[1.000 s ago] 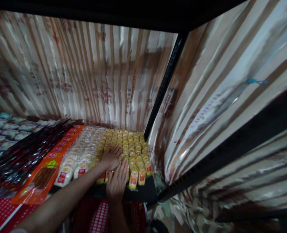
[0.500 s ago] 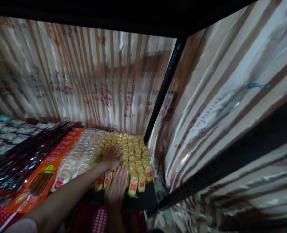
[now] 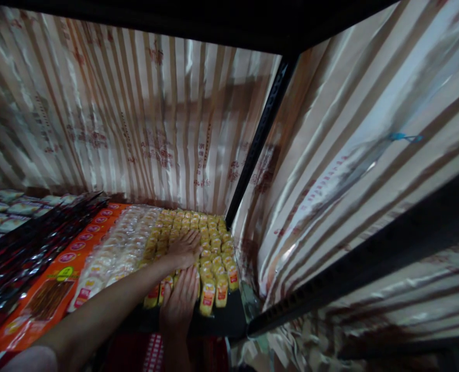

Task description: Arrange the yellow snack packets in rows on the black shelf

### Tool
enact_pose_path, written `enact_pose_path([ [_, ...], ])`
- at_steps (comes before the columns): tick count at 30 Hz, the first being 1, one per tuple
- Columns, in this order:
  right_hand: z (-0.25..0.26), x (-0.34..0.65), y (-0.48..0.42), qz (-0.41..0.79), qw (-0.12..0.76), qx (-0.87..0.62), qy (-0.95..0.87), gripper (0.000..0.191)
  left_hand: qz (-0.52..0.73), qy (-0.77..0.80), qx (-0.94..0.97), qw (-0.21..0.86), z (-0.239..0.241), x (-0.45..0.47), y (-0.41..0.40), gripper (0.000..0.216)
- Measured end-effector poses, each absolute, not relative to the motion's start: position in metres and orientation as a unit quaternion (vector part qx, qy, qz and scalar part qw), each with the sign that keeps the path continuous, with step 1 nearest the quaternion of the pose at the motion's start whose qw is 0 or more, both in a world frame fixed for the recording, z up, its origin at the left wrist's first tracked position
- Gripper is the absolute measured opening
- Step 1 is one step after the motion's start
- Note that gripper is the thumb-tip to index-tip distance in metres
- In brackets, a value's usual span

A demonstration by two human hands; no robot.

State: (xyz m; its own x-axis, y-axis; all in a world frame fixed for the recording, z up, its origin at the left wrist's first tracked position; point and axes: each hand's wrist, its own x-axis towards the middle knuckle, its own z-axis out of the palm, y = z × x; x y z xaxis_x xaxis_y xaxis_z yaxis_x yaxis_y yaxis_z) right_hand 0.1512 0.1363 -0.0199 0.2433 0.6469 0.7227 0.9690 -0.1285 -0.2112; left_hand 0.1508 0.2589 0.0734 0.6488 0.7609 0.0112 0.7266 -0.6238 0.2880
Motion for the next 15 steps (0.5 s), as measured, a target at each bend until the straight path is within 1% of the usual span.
enact_pose_path([
  [3,-0.022,0.151,0.135,-0.231,0.340,-0.711,-0.571,0.061,0.035,0.422,0.895,0.139,0.062,0.153,0.260,0.060],
  [7,-0.024,0.151,0.135,-0.228,0.351,-0.706,-0.571,0.059,0.041,0.437,0.890,0.122,0.053,0.152,0.260,0.060],
  [12,-0.024,0.151,0.135,-0.230,0.357,-0.703,-0.570,0.060,0.060,0.416,0.901,0.104,0.065,0.154,0.260,0.060],
  [15,-0.022,0.151,0.135,-0.230,0.344,-0.707,-0.573,0.063,0.039,0.413,0.902,0.119,0.074,0.156,0.262,0.063],
])
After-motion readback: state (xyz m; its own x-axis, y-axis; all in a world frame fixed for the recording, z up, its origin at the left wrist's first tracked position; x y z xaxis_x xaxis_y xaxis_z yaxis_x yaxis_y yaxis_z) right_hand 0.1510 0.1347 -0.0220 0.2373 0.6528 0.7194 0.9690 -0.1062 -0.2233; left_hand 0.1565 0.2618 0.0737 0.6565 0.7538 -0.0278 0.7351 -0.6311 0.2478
